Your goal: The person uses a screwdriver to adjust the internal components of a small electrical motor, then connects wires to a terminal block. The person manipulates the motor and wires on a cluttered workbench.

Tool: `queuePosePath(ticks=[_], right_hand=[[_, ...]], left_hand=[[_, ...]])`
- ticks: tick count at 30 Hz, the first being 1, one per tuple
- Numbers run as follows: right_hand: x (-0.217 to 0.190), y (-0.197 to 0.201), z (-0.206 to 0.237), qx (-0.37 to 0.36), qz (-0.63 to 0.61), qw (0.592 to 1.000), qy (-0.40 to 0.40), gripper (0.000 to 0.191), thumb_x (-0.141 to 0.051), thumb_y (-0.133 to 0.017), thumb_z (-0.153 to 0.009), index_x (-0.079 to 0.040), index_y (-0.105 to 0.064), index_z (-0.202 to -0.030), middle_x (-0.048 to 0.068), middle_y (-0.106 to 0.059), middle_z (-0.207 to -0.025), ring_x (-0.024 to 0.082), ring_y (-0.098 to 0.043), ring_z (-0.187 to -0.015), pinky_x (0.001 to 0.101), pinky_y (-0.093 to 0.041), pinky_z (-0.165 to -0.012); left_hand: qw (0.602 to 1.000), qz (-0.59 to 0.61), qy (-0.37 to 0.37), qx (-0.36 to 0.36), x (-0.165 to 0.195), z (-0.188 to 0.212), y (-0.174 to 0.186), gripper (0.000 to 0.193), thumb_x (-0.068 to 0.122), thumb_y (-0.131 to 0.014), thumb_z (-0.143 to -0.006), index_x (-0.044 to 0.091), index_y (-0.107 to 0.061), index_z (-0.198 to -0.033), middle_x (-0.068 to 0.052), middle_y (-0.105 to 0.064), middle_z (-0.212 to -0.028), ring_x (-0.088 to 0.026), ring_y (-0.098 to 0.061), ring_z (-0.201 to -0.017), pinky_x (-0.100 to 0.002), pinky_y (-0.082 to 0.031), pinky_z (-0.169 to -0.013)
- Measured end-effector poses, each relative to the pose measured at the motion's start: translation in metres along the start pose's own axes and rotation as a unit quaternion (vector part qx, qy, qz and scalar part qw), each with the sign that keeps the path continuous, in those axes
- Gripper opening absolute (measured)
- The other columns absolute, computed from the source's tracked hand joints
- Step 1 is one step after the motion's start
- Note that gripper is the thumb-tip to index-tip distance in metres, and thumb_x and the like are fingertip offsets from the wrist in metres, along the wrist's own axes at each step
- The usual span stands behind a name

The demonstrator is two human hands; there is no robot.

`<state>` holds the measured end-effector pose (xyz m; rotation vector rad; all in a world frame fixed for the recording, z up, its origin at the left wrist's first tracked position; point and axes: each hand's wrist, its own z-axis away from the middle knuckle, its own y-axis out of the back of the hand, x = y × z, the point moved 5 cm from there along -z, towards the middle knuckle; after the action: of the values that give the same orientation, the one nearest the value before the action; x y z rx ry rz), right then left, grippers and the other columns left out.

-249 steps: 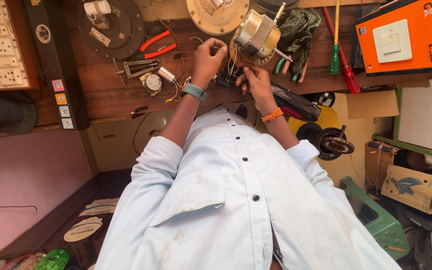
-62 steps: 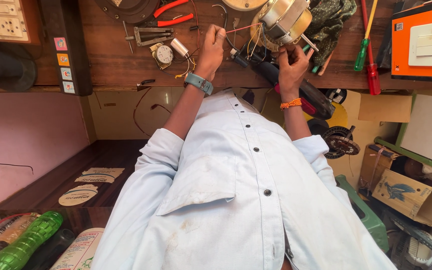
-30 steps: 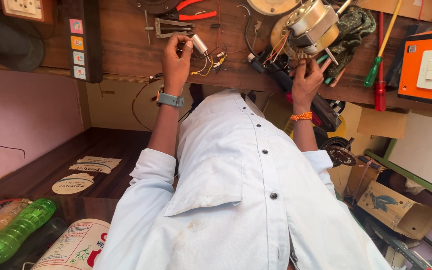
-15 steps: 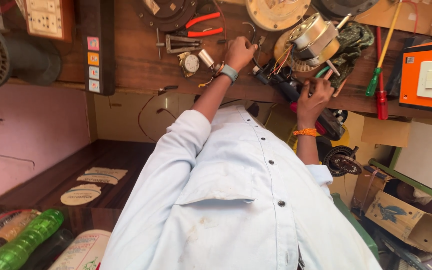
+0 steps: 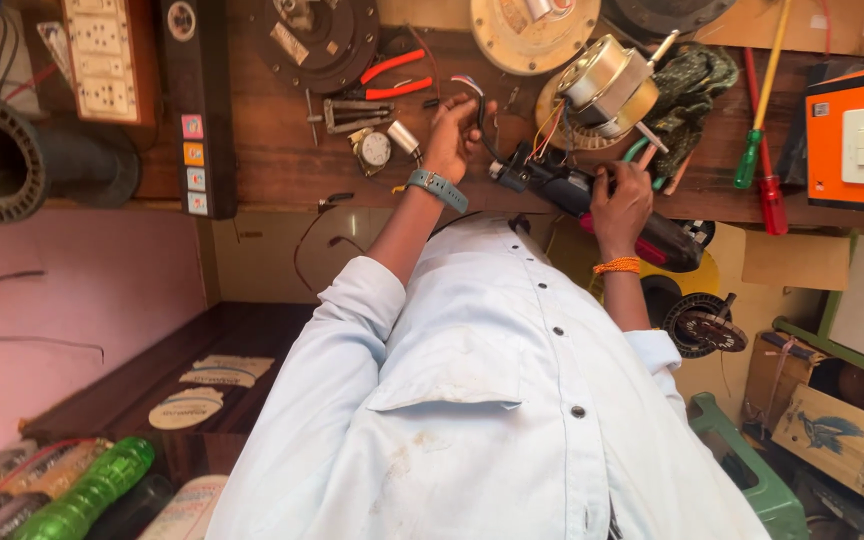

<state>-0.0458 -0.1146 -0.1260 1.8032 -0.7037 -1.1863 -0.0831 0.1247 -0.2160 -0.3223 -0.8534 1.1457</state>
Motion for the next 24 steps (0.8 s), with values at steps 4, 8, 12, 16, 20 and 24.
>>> queuePosePath(ticks=[4, 8, 12, 16, 20, 24], right_hand=[[0.011, -0.008, -0.002, -0.01, -0.007, 1.0, 0.015, 0.01, -0.009, -0.069, -0.101, 0.001, -0.072, -0.101, 0.019, -0.069, -0.1, 0.039, -0.065, -0.096, 0.0495, -0.052, -0.082], [0.019, -0.012, -0.009, -0.04, -0.043, 0.998, -0.011, 0.01, -0.007, -0.068, -0.102, 0.002, -0.071, -0.101, 0.021, -0.07, -0.096, 0.04, -0.067, -0.089, 0.0483, -0.053, -0.078], [0.015, -0.008, -0.016, -0.049, -0.072, 0.996, -0.002, 0.007, -0.003, -0.066, -0.1, 0.003, -0.069, -0.104, 0.022, -0.072, -0.1, 0.04, -0.07, -0.091, 0.0475, -0.054, -0.078], [0.011, -0.008, -0.021, -0.068, -0.095, 0.993, -0.012, 0.009, -0.001, -0.066, -0.099, 0.003, -0.068, -0.106, 0.023, -0.073, -0.1, 0.04, -0.071, -0.091, 0.0468, -0.055, -0.077], [0.003, -0.006, -0.031, -0.04, -0.077, 0.994, 0.069, 0.012, 0.001, -0.067, -0.098, 0.007, -0.068, -0.108, 0.025, -0.073, -0.1, 0.041, -0.07, -0.091, 0.0468, -0.055, -0.077], [0.016, -0.005, -0.039, 0.007, -0.201, 0.979, -0.024, 0.014, -0.004, -0.063, -0.105, 0.007, -0.07, -0.108, 0.016, -0.073, -0.087, 0.024, -0.073, -0.077, 0.0379, -0.055, -0.071]], left_hand=[[0.994, 0.019, -0.101, -0.041, 0.012, 0.009, 0.01, 0.057, 0.005, -0.057, -0.091, 0.026, -0.05, -0.143, -0.004, -0.069, -0.126, -0.011, -0.064, -0.066, -0.024, -0.044, -0.053], [0.919, -0.255, -0.291, -0.076, 0.037, 0.026, 0.009, 0.057, 0.004, -0.052, -0.092, 0.022, -0.054, -0.145, 0.0, -0.063, -0.142, -0.014, -0.076, -0.079, -0.024, -0.055, -0.067], [0.586, -0.731, -0.297, 0.186, 0.057, 0.043, 0.025, 0.031, 0.031, -0.074, -0.095, 0.026, -0.074, -0.126, -0.008, -0.075, -0.102, -0.028, -0.07, -0.086, -0.04, -0.053, -0.072], [0.545, -0.755, -0.32, 0.176, 0.078, 0.053, 0.041, 0.032, 0.048, -0.081, -0.087, 0.017, -0.077, -0.092, -0.007, -0.073, -0.091, -0.027, -0.066, -0.094, -0.039, -0.054, -0.072], [0.702, -0.596, -0.389, 0.007, 0.078, 0.063, 0.041, 0.024, 0.031, -0.075, -0.095, 0.007, -0.072, -0.092, -0.004, -0.071, -0.091, -0.019, -0.068, -0.086, -0.033, -0.055, -0.071], [0.943, -0.288, -0.155, -0.061, 0.052, 0.056, 0.053, 0.017, 0.015, -0.062, -0.101, 0.007, -0.071, -0.111, -0.001, -0.071, -0.086, -0.01, -0.068, -0.072, -0.024, -0.052, -0.06]])
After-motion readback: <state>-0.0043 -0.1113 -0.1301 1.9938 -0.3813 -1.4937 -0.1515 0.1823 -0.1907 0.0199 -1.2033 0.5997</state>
